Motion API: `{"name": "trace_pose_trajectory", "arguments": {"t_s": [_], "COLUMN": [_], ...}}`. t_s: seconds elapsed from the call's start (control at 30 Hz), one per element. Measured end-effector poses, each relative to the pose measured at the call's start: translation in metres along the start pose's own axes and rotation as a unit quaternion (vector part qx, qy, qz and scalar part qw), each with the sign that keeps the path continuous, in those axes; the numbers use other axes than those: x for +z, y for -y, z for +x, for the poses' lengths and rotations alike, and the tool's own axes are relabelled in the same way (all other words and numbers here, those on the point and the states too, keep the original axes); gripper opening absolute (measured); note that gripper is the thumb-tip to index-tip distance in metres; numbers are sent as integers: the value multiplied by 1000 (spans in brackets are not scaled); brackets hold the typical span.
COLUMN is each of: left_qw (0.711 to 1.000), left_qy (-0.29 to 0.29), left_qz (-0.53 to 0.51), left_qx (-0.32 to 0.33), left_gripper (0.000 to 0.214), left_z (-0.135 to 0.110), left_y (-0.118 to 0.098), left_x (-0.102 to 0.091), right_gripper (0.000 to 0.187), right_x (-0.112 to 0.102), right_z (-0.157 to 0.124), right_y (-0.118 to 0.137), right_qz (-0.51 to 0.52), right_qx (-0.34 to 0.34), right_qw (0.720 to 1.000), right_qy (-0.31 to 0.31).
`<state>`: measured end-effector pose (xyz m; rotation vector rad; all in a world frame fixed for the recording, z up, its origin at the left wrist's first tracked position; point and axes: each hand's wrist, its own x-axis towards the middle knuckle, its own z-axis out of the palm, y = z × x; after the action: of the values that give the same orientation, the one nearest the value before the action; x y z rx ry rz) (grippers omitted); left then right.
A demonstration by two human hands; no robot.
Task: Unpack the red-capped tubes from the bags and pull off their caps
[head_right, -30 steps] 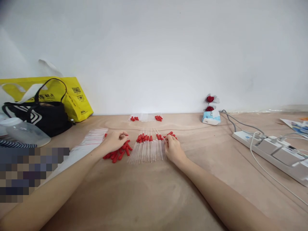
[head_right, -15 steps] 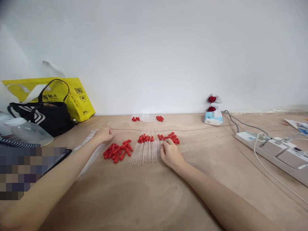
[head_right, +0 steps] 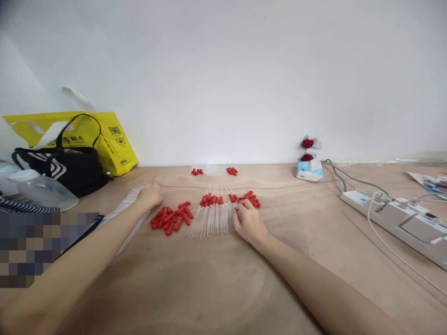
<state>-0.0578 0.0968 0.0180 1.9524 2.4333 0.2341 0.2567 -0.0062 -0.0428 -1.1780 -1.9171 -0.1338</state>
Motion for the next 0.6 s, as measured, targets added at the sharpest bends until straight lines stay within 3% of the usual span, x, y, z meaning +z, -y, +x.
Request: {"name": "trace_pose_trajectory", "arguments": {"t_s": [0.13, 0.33, 0.4, 0.6], "left_qw": [1000, 978, 969, 974], "left_qy": [20, 116, 140, 115], "left_qz": [-4, -98, -118, -123], "left_qx": [-16, 142, 168, 150], "left_gripper": [31, 25, 22, 15], "left_z": [-6, -28, -30, -12], "left_y": [-5, -13, -15, -26], "left_x": [-8, -15, -15, -9], "right_gripper": [17, 15, 15, 16], "right_x": [0, 1, 1, 0], "right_z": [0, -1, -1, -1], "right_y": [-1, -3, -3, -2], "right_qz": [8, 11, 10, 5], "right_qx": [0, 3, 2, 0], "right_qw": [1000, 1000, 1000, 1000], "right_qy": [-11, -13, -14, -17]}}
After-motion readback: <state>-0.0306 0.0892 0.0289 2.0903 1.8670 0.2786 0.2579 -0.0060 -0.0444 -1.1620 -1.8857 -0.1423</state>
